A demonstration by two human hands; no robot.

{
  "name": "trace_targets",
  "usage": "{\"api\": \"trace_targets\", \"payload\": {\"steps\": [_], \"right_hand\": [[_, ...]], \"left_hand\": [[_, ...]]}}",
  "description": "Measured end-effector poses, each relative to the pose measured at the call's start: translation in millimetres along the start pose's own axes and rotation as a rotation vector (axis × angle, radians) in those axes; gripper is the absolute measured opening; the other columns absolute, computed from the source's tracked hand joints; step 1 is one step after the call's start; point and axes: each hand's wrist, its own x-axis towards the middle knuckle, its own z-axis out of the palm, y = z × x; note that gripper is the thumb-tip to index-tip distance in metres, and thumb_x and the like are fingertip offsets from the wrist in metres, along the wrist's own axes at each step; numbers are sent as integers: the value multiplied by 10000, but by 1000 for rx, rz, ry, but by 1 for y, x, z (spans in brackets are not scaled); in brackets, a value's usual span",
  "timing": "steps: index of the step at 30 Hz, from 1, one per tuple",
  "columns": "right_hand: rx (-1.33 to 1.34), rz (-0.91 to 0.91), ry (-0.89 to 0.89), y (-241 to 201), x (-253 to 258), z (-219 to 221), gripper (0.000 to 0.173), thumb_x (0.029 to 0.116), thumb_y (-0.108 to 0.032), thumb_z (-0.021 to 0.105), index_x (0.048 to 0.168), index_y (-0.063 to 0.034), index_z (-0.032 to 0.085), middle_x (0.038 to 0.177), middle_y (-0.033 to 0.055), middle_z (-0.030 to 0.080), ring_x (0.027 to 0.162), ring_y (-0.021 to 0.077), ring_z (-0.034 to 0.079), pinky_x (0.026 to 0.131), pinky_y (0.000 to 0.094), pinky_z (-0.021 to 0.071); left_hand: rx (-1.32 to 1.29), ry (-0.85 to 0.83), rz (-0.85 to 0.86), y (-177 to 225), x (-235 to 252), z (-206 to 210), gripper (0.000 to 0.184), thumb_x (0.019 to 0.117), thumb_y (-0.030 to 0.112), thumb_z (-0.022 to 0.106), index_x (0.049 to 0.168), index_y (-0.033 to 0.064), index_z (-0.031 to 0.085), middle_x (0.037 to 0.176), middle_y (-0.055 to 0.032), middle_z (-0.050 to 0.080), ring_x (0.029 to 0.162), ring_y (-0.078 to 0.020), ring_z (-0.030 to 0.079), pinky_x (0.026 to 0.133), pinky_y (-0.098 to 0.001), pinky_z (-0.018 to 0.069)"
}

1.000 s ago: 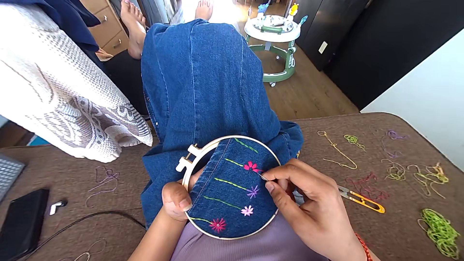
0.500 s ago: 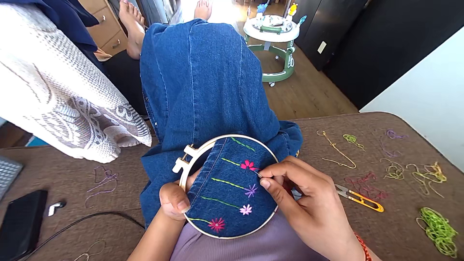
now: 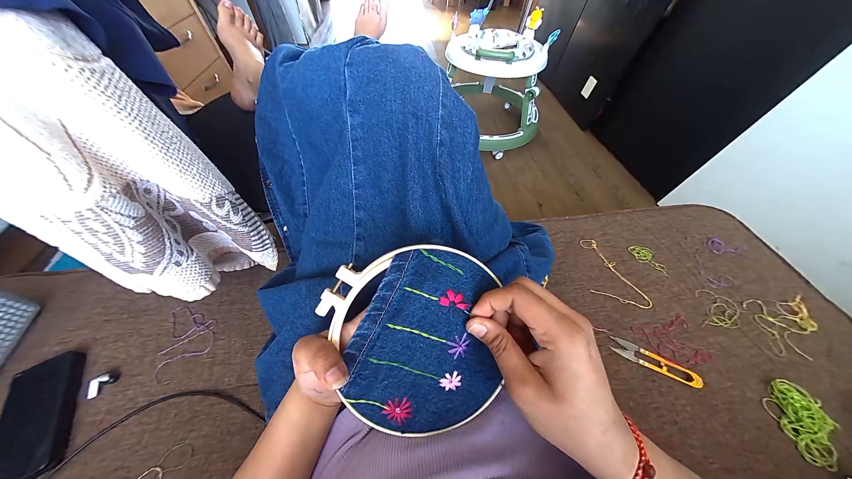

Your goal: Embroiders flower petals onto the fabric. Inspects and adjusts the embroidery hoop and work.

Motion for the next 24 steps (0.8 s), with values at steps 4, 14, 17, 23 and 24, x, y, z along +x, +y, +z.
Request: {"api": "trace_targets", "payload": {"steps": [4, 14, 17, 23, 24], "right_hand": [[17, -9, 19, 3, -2, 1, 118, 997, -250, 614, 918, -174, 660, 812, -95, 543, 645, -56, 493, 550, 89, 423], [41, 2, 61, 4, -4, 7, 127, 999, -269, 627, 918, -179, 664, 819, -95, 538, 640, -56, 487, 540, 91, 422], [44, 6, 66, 4, -3, 8, 140, 997, -291, 636, 915, -182, 667, 814, -97, 534, 642, -58, 484, 542, 90, 417], [99, 14, 59, 2, 2, 5, 153, 958, -314, 709, 959, -179, 636, 791, -104, 594, 605, -44, 515, 518, 105, 443], [85, -3, 47, 1, 4, 4, 165, 957, -319, 712, 994, -178, 635, 796, -107, 603, 610, -40, 525, 521, 111, 451]], "left_hand": [[-56, -38, -33, 0, 5, 2, 401, 994, 170, 561, 1385, 93, 602, 1311, 0, 675, 1194, -55, 628, 1046, -247, 483], [-2, -38, -43, 1, 6, 3, 410, 992, 191, 569, 1393, 108, 603, 1326, 7, 670, 1215, -57, 619, 1059, -256, 479], [7, -41, -50, 1, 5, 2, 432, 988, 188, 573, 1413, 113, 585, 1344, 8, 659, 1229, -57, 609, 1064, -256, 473], [63, -34, -62, 2, 7, 5, 422, 983, 182, 590, 1402, 138, 605, 1339, 22, 665, 1236, -54, 607, 1066, -255, 476], [70, -36, -73, 2, 7, 6, 429, 984, 185, 595, 1411, 146, 599, 1345, 22, 662, 1243, -55, 604, 1069, -258, 475]]}}
